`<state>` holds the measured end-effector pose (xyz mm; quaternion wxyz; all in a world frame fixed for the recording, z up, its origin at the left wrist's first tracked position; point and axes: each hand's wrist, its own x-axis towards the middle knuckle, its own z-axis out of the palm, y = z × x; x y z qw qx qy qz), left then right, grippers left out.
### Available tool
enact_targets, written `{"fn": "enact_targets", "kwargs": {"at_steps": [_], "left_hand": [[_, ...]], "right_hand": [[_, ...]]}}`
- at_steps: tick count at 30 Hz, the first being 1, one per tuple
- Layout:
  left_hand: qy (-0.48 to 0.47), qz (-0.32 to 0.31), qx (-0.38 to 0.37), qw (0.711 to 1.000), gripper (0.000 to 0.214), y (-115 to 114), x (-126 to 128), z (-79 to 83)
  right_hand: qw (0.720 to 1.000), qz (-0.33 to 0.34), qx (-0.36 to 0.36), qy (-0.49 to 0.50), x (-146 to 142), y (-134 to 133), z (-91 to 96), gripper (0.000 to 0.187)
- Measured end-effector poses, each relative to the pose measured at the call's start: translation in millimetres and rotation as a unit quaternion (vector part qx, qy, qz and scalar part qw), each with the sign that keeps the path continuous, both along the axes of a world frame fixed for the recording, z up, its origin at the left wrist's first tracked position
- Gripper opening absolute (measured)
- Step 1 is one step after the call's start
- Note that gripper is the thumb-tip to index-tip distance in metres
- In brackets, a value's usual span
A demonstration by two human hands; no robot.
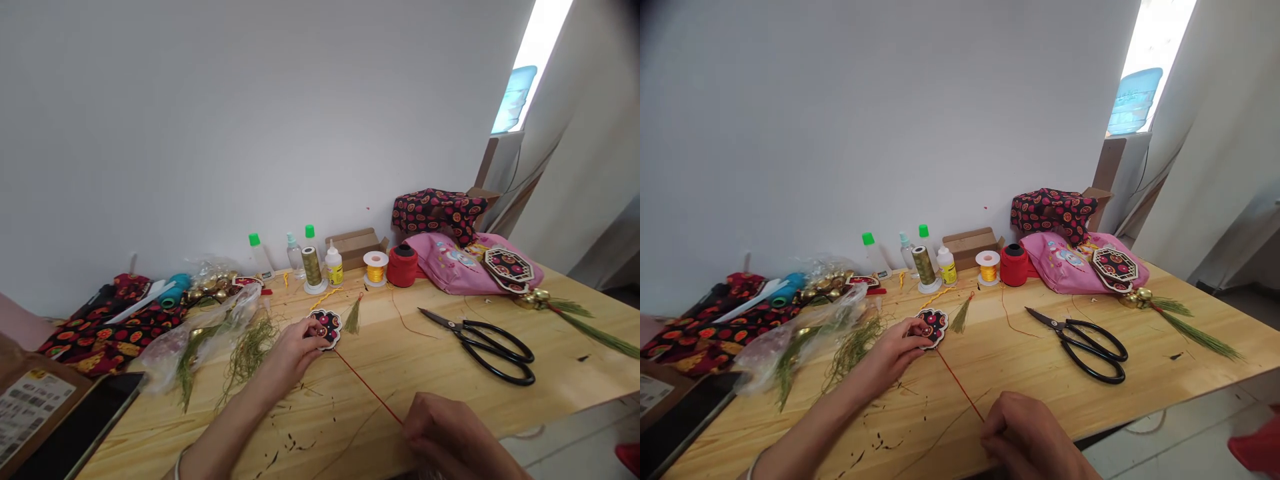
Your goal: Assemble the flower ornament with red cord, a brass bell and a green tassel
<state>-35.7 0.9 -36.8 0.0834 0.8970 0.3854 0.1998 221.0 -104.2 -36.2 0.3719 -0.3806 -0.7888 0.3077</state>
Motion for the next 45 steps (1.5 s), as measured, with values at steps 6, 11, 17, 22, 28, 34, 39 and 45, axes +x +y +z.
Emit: {"fn": "enact_targets", "kwargs": {"at_steps": [6,11,17,22,28,34,39,45], "left_hand": [[-0.004,-0.011,-0.002,1.000,0.032,-4,1,6.8],[0.013,-0.039,0.039,0.998,0.020,-5,11,11.4],[0.002,-0.037,0.056,0.998,0.014,1,18,9.4],[-0.083,0.017,-0.014,0.996,0.015,3,21,4.0],[-0.135,0.061,-0.082,0.985,0.009,6,22,-2.8],[-0.199,0.055,-0.104,0.973,0.016,4,22,0.7],[-0.445,0.017,-0.256,0.858,0.030,0,22,15.7],[-0.590,0.007,-0.400,0.701,0.031,-5,34,9.1]], "right_hand": [[0.999,0.002,-0.031,0.007,-5,2,-8.1,0.014],[0.998,0.008,-0.029,0.056,-15,4,1.2,0.014],[0.993,0.045,-0.010,0.105,-28,17,27.7,0.014],[0.991,0.122,-0.006,0.046,-40,37,59.6,0.011],[0.975,0.155,-0.062,0.145,-41,73,76.3,0.013],[0.934,0.166,-0.181,0.260,-46,103,74.3,0.018],[0.945,0.153,-0.140,0.254,-61,127,65.6,0.012],[0.952,0.087,-0.138,0.259,-78,134,37.8,0.012]]}}
